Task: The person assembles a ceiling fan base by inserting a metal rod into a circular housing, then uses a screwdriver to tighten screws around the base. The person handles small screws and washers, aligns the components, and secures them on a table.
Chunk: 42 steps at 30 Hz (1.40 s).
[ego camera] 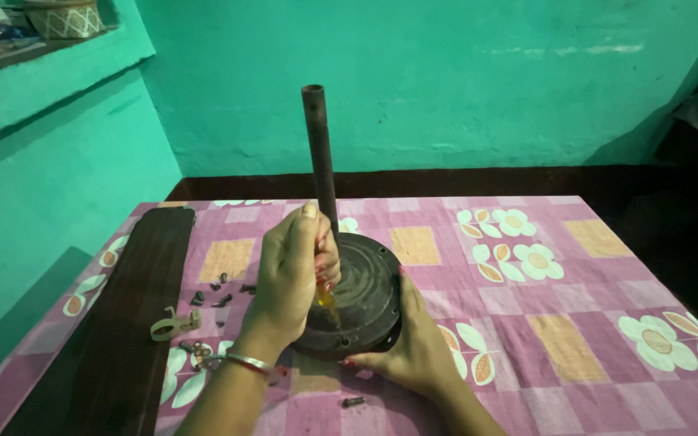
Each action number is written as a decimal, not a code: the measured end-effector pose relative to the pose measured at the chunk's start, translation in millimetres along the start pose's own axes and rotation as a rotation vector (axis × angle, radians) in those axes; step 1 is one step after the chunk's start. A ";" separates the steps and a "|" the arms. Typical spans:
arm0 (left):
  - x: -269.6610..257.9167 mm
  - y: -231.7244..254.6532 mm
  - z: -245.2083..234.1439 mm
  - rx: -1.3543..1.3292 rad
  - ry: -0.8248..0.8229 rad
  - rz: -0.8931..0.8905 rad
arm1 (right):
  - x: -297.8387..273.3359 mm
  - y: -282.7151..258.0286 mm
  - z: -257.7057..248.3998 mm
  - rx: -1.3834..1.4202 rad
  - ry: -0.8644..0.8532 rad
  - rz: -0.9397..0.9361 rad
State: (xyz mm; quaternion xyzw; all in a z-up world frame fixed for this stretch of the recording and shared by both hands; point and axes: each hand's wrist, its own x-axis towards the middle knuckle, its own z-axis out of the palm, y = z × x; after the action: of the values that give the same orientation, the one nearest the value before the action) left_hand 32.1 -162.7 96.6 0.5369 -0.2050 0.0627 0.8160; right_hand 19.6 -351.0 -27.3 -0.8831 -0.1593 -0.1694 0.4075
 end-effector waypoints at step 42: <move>-87.8 -89.7 -116.6 1.473 0.546 -0.161 | -15.9 -32.7 -9.2 -0.110 -0.319 -0.697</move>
State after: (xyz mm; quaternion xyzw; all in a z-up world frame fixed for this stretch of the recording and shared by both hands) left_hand 12.4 -84.5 -54.6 0.9179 0.1364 0.2529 0.2737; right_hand -9.9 -340.2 -6.7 -0.8119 -0.5020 -0.1664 0.2474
